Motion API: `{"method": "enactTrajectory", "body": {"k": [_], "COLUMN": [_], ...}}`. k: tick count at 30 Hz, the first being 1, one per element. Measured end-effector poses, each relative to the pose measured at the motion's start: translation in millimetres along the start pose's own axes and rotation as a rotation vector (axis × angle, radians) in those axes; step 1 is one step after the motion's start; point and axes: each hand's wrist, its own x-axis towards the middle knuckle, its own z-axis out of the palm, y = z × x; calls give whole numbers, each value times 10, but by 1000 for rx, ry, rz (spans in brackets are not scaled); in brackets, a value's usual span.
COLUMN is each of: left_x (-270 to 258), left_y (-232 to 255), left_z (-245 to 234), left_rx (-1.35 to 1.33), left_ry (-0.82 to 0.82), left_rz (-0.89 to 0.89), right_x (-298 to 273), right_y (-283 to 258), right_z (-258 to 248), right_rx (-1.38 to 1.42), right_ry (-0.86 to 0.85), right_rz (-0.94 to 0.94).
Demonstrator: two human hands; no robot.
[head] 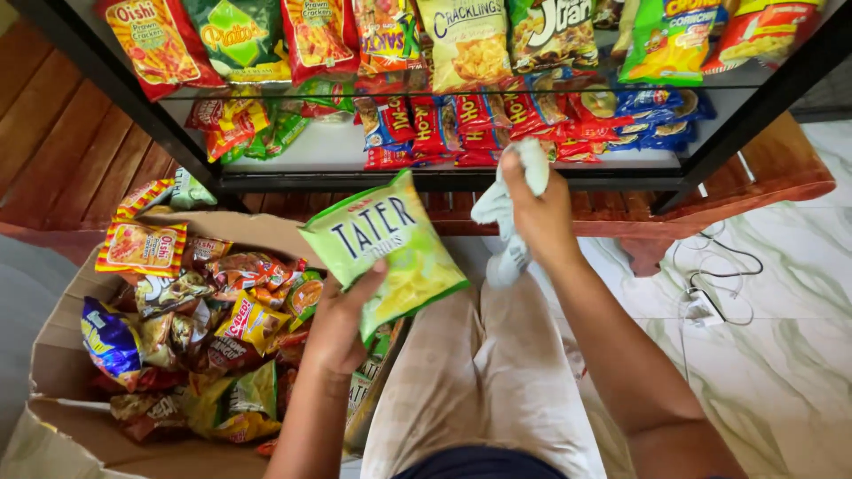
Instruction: Cleaning individual snack packages with a cloth and organizing them from a box onto a shelf.
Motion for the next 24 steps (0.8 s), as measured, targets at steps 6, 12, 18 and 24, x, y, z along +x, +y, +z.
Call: {"method": "enactTrajectory", "body": {"k": [6,12,18,24], "left_x": [263,363,390,535], "left_y": [-97,48,247,301], "left_z": [224,423,827,1446], "left_rx": [38,-144,-131,11], "left_ry": [107,-171,-248,-293], "left_rz": [-103,-96,-250,-164], "right_x": [-674,-694,-874,-998], "right_y": [-565,-456,-848,-1330], "right_z": [236,-51,-423,-662], "right_rx": [-852,-1045,-1220,-1433], "right_ry": [-496,-429,-294,-122], "right_rz": [-1068,-1272,-1400,-1415]}}
